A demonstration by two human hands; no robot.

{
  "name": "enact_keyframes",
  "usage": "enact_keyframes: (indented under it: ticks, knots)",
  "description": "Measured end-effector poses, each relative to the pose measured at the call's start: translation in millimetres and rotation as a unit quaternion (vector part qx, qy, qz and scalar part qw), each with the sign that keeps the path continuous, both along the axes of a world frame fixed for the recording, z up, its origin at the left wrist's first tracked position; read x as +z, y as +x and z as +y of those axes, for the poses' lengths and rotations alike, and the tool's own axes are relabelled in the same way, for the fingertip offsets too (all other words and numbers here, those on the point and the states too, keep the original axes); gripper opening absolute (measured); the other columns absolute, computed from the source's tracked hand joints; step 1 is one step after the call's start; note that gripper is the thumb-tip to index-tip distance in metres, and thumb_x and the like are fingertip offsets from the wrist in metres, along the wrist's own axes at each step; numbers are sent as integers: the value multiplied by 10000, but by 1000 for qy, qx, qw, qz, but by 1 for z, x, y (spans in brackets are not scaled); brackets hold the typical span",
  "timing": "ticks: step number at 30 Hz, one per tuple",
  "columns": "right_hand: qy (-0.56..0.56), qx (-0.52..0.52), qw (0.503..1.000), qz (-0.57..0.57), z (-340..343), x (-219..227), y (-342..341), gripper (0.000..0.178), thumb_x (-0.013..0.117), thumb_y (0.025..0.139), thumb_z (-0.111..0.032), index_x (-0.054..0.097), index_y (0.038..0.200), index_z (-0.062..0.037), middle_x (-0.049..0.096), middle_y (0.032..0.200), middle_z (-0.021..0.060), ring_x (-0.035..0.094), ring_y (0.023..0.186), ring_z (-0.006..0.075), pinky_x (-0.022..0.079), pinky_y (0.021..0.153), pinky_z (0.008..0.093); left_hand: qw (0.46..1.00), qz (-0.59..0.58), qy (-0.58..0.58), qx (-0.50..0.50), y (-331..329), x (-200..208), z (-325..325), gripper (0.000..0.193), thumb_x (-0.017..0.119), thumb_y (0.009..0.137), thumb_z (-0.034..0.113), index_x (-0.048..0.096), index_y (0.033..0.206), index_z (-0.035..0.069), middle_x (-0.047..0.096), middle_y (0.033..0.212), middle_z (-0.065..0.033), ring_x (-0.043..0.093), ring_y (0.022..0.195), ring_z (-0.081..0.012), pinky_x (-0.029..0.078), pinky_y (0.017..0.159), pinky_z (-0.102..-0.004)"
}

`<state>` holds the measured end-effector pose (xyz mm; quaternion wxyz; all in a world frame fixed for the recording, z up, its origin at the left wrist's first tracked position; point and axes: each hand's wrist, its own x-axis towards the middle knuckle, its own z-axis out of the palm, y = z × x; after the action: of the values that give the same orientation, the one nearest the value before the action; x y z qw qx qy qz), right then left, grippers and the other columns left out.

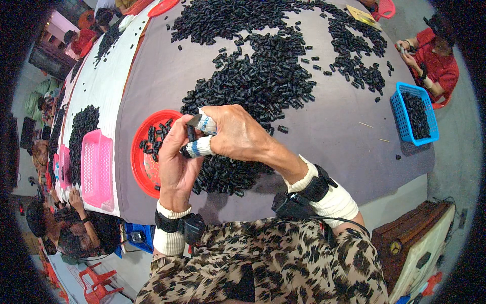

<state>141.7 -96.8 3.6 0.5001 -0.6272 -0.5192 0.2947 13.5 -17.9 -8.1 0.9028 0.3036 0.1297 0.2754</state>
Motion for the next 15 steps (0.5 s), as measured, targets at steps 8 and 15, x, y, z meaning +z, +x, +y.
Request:
enact_keyframes:
  ticks: [8, 15]
  knots:
    - [-2, -9, 1000, 26, 0, -2, -2, 308, 734, 645, -238, 543, 720, -9, 566, 611, 76, 521, 548, 135, 422, 522, 311, 995, 61, 82, -2, -1, 1, 3, 200, 589, 813, 38, 574, 1010, 4, 613, 870, -50, 583, 805, -114, 476, 755, -251]
    - [-23, -2, 999, 45, 1, -3, 3, 323, 752, 641, -263, 558, 731, -20, 573, 623, 59, 524, 556, 138, 427, 534, 303, 999, 30, 32, -5, -1, -3, 5, 203, 561, 866, 105, 576, 1040, 2, 613, 865, -47, 582, 806, -112, 477, 750, -254]
